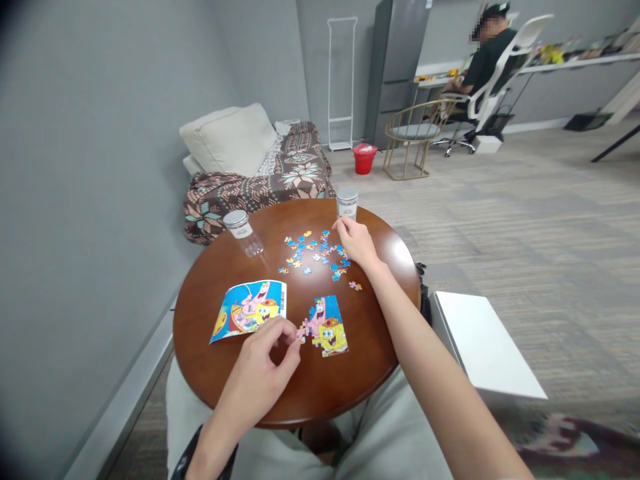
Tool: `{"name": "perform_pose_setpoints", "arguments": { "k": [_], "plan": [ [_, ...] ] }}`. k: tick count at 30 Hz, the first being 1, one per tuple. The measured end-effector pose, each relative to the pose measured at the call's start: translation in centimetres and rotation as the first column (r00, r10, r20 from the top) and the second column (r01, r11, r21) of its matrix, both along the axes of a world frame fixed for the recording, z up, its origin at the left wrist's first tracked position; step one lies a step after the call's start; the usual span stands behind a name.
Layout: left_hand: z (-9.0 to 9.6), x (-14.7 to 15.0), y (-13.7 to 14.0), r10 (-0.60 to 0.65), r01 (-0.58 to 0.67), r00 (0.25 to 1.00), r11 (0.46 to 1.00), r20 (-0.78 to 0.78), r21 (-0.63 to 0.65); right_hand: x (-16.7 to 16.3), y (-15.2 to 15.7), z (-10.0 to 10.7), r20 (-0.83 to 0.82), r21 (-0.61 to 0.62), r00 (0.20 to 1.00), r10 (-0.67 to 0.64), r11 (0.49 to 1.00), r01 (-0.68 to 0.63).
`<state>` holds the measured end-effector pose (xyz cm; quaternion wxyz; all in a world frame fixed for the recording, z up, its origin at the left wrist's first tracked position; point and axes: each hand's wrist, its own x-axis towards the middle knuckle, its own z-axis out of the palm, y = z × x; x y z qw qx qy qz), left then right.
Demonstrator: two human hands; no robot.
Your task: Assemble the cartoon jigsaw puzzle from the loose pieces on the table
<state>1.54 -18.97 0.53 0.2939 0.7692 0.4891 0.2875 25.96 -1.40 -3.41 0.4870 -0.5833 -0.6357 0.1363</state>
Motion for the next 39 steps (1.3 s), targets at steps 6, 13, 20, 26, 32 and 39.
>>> {"name": "perform_pose_setpoints", "arguments": {
  "k": [6,13,20,26,32,39],
  "plan": [
    [7.1,0.7,7.1,-0.040,0.119,0.959,0.956,-0.282,0.268,0.2,-0.1,0.1,-0.083,-0.001,0.994,0.070,0.998,-0.070],
    [3.0,0.8,16.1,-0.054,0.226,0.892,0.913,-0.448,0.341,-0.3,-0.4,0.4,-0.081,-0.071,0.989,0.125,0.989,-0.131],
    [-0.8,-1.4,16.7,-0.230,0.372,0.851,0.899,-0.472,0.231,1.6,-0.4,0.8,0.146,-0.310,0.989,0.036,0.951,0.011],
    [-0.5,-2.0,16.6,-0.381,0.438,0.809,0.898,-0.449,0.028,3.2,-1.2,0.6,0.287,-0.435,0.935,0.210,0.898,-0.068],
    [-1.5,-1.9,16.5,-0.418,0.453,0.802,0.891,-0.427,-0.020,3.8,-1.2,0.5,0.189,-0.441,0.942,0.279,0.881,-0.172],
    [-1.3,-1.7,16.7,-0.376,0.422,0.823,0.906,-0.425,0.015,3.8,-1.3,0.7,0.112,-0.486,0.944,0.310,0.846,-0.220]
  ]
}}
